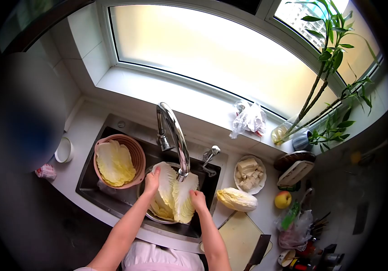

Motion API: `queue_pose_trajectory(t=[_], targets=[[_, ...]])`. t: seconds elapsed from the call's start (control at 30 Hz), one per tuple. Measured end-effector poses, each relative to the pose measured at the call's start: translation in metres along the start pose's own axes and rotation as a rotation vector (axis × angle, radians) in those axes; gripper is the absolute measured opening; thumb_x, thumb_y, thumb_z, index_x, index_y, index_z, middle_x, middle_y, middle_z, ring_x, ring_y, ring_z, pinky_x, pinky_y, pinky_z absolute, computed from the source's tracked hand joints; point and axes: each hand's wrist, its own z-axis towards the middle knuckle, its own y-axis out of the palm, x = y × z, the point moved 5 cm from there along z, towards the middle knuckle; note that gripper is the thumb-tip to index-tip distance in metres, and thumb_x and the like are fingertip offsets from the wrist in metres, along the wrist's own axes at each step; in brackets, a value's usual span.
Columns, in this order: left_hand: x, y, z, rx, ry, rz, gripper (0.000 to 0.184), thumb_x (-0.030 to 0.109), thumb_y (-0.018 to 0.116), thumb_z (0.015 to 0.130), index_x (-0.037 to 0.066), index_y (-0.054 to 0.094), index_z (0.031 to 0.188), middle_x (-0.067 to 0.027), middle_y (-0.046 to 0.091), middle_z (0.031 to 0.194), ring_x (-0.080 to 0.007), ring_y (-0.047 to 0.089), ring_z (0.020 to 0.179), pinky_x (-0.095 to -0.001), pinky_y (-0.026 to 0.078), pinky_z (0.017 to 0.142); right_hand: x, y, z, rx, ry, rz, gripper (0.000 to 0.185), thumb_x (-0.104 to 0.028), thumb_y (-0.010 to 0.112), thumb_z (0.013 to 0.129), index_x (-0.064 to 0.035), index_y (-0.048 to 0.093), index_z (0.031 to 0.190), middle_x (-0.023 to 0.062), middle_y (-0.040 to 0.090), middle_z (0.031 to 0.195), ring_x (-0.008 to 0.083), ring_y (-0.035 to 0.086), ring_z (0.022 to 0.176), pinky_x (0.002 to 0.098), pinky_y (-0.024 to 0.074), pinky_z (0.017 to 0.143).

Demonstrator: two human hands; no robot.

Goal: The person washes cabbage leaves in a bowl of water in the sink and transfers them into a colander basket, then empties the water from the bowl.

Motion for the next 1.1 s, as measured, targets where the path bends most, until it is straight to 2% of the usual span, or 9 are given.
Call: queue_pose_trajectory(t=[0.13,0.2,0.27,0.33,0.43,0.6,0.77,0.87,1.1], targets=[[0.024,-0.019,-0.004,-0.139,-0.028,-0.098,0.049,0.041,0.053,0.093,-0.007,0.064,0.097,-0.0135,0.066,0.085,-0.0219,0.062,0.079,-0.0357,0.046,0.072,-0.011,0.007,-0.019,0.007,-0.114,-0.193,0.032,-0.029,0.057,0.086,0.0017,0.063,0.094,0.0218,0.064,0.084,0.0331,0.063,0.08,0.0401,0.0475,0.074],[-0.003,0.0,0.01,-0.31,-0.056,-0.327,0.038,0.032,0.059,0.091,-0.006,0.064,0.098,-0.0049,0.065,0.088,-0.0106,0.057,0.077,-0.0296,0.045,0.071,-0.022,0.013,-0.011,0.177,-0.273,-0.204,0.033,-0.03,0.056,0.088,0.0014,0.063,0.098,0.0196,0.065,0.089,0.03,0.063,0.083,0.0385,0.0476,0.076],[0.001,0.015,0.001,-0.371,-0.12,-0.519,0.03,0.021,0.063,0.089,-0.006,0.062,0.101,-0.0076,0.065,0.091,-0.014,0.061,0.079,-0.0296,0.048,0.072,-0.024,0.016,0.001,0.352,-0.423,-0.218,0.035,-0.03,0.055,0.09,0.0012,0.062,0.102,0.0174,0.065,0.094,0.0269,0.063,0.086,0.0369,0.0478,0.078],[0.007,0.03,-0.011,-0.408,-0.178,-0.572,0.027,0.017,0.066,0.087,-0.005,0.061,0.103,-0.008,0.065,0.093,-0.0157,0.062,0.08,-0.0303,0.05,0.074,-0.008,0.044,0.012,-0.32,0.138,0.761,0.052,-0.042,0.052,0.093,0.0044,0.057,0.116,0.0093,0.064,0.107,0.0201,0.06,0.093,0.0308,0.0452,0.082],[0.022,0.046,-0.024,-0.504,-0.164,-0.716,0.032,0.002,0.073,0.077,-0.003,0.06,0.106,-0.0091,0.065,0.096,-0.0181,0.064,0.084,-0.0322,0.053,0.076,-0.081,0.022,-0.028,-0.337,0.04,0.806,0.036,-0.029,0.052,0.094,0.0012,0.056,0.113,0.0045,0.064,0.097,0.0135,0.06,0.085,0.0323,0.0492,0.077],[0.035,0.058,-0.028,-0.335,-0.032,-0.626,0.03,0.007,0.074,0.077,-0.002,0.061,0.102,-0.0084,0.065,0.094,-0.0149,0.063,0.079,-0.0304,0.052,0.071,-0.086,0.005,-0.035,-0.196,-0.129,0.307,0.025,-0.014,0.06,0.09,0.0045,0.06,0.106,0.0038,0.064,0.091,0.0088,0.058,0.079,0.0259,0.048,0.071],[0.009,0.067,0.006,-0.318,-0.306,-0.324,0.028,0.015,0.069,0.083,-0.002,0.061,0.104,-0.006,0.064,0.092,-0.0117,0.06,0.077,-0.0279,0.05,0.067,-0.089,0.009,-0.054,-0.131,-0.235,0.362,0.025,-0.012,0.062,0.089,0.0044,0.06,0.107,0.0051,0.065,0.092,0.0106,0.06,0.077,0.027,0.0501,0.069],[0.034,0.071,-0.019,-0.391,0.011,-0.872,0.031,0.006,0.07,0.08,0.0,0.058,0.108,-0.0043,0.064,0.093,-0.0118,0.06,0.086,-0.0282,0.05,0.077,-0.102,-0.002,-0.059,-0.18,-0.049,0.534,0.026,-0.013,0.064,0.087,0.0054,0.061,0.105,0.0062,0.066,0.089,0.0109,0.061,0.073,0.0269,0.0506,0.066],[0.038,0.056,-0.001,-0.348,0.028,-0.487,0.025,0.02,0.068,0.085,0.0,0.063,0.098,-0.0003,0.063,0.087,-0.0071,0.052,0.071,-0.0258,0.045,0.065,-0.112,-0.001,-0.082,-0.223,-0.02,0.488,0.026,-0.016,0.065,0.088,0.0044,0.062,0.102,0.004,0.065,0.088,0.0089,0.058,0.073,0.0245,0.0482,0.064]])
